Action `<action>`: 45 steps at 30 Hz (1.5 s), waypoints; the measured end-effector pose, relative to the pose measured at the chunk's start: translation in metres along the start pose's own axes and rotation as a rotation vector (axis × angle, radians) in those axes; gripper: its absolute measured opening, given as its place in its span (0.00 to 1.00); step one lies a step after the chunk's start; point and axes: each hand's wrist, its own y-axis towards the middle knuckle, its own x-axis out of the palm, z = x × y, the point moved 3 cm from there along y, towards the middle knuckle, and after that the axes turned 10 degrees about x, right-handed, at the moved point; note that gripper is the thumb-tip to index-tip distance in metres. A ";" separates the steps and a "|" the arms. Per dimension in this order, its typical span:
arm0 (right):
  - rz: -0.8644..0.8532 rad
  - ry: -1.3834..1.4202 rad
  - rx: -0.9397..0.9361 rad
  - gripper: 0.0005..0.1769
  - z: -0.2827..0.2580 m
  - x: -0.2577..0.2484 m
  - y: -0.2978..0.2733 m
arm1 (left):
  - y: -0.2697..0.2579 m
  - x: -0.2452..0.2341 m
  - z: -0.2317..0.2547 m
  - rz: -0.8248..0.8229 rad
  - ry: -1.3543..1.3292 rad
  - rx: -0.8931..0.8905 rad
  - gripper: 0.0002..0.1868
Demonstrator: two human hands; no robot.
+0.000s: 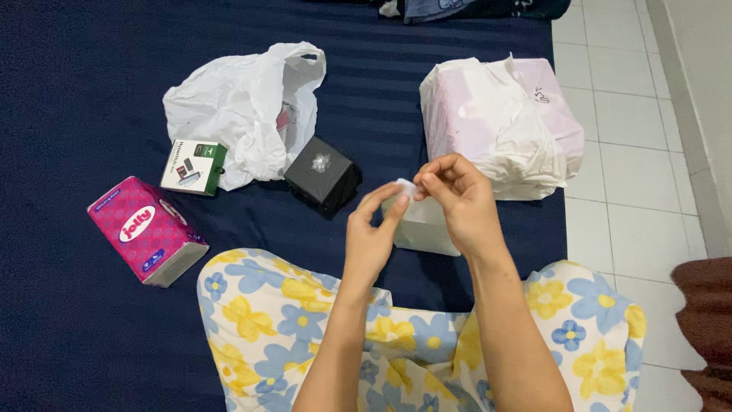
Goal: The person sits on a blue mattress and opens a white plastic shipping bag. They remove a pink Jolly sanitary pad box and a small green box, placing them on the mattress. The person then opens a black box and removes a small white item, followed by another small box, before handling a larger wrapped package.
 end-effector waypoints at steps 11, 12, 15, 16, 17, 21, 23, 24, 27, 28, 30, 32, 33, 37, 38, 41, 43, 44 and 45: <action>0.014 0.245 -0.151 0.04 -0.029 -0.041 -0.007 | 0.016 -0.008 -0.059 0.157 -0.056 -0.081 0.12; 0.029 0.221 -0.147 0.03 -0.036 -0.047 -0.009 | 0.014 -0.014 -0.065 0.201 -0.072 -0.117 0.12; 0.078 0.149 -0.089 0.03 -0.039 -0.053 -0.011 | 0.003 -0.023 -0.070 0.252 -0.160 -0.137 0.14; 0.096 0.120 -0.041 0.04 -0.035 -0.050 -0.009 | -0.002 -0.027 -0.067 0.279 -0.125 -0.123 0.13; 0.113 0.090 0.006 0.05 -0.031 -0.047 -0.005 | -0.006 -0.030 -0.063 0.305 -0.091 -0.108 0.13; 0.050 -0.035 0.060 0.09 -0.009 -0.016 0.012 | -0.022 -0.055 -0.041 0.396 0.004 -0.099 0.13; 0.004 -0.042 0.057 0.09 0.002 0.007 0.030 | -0.029 -0.068 -0.034 0.431 0.066 -0.139 0.13; -0.019 -0.103 0.048 0.10 0.008 0.019 0.040 | -0.032 -0.074 -0.032 0.449 0.098 -0.159 0.12; -0.100 -0.261 0.072 0.15 0.030 0.057 0.073 | -0.033 -0.084 -0.029 0.456 0.260 -0.078 0.12; -0.130 -0.304 0.115 0.19 0.040 0.071 0.085 | -0.033 -0.087 -0.030 0.458 0.243 -0.044 0.12; -0.182 -0.401 0.133 0.25 0.057 0.090 0.109 | -0.033 -0.090 -0.034 0.458 0.208 0.026 0.12; -0.228 -0.511 0.082 0.28 0.073 0.112 0.129 | -0.032 -0.090 -0.041 0.443 0.149 -0.096 0.11; -0.226 -0.547 0.066 0.27 0.080 0.117 0.135 | -0.032 -0.090 -0.044 0.433 0.116 -0.157 0.11; -0.211 -0.734 -0.024 0.27 0.093 0.127 0.152 | -0.031 -0.093 -0.043 0.400 0.145 -0.124 0.12; -0.205 -0.793 -0.051 0.27 0.095 0.128 0.154 | -0.032 -0.093 -0.043 0.402 0.123 -0.161 0.12; -0.247 -0.867 -0.004 0.28 0.099 0.129 0.156 | -0.031 -0.095 -0.043 0.405 0.094 -0.204 0.12; -0.269 -0.998 -0.194 0.28 0.096 0.134 0.153 | -0.030 -0.097 -0.043 0.404 0.088 -0.209 0.12; -0.281 -1.061 -0.289 0.28 0.095 0.136 0.150 | -0.030 -0.098 -0.043 0.402 0.085 -0.212 0.12; -0.275 -1.123 -0.295 0.29 0.095 0.137 0.150 | -0.029 -0.098 -0.043 0.398 0.084 -0.214 0.13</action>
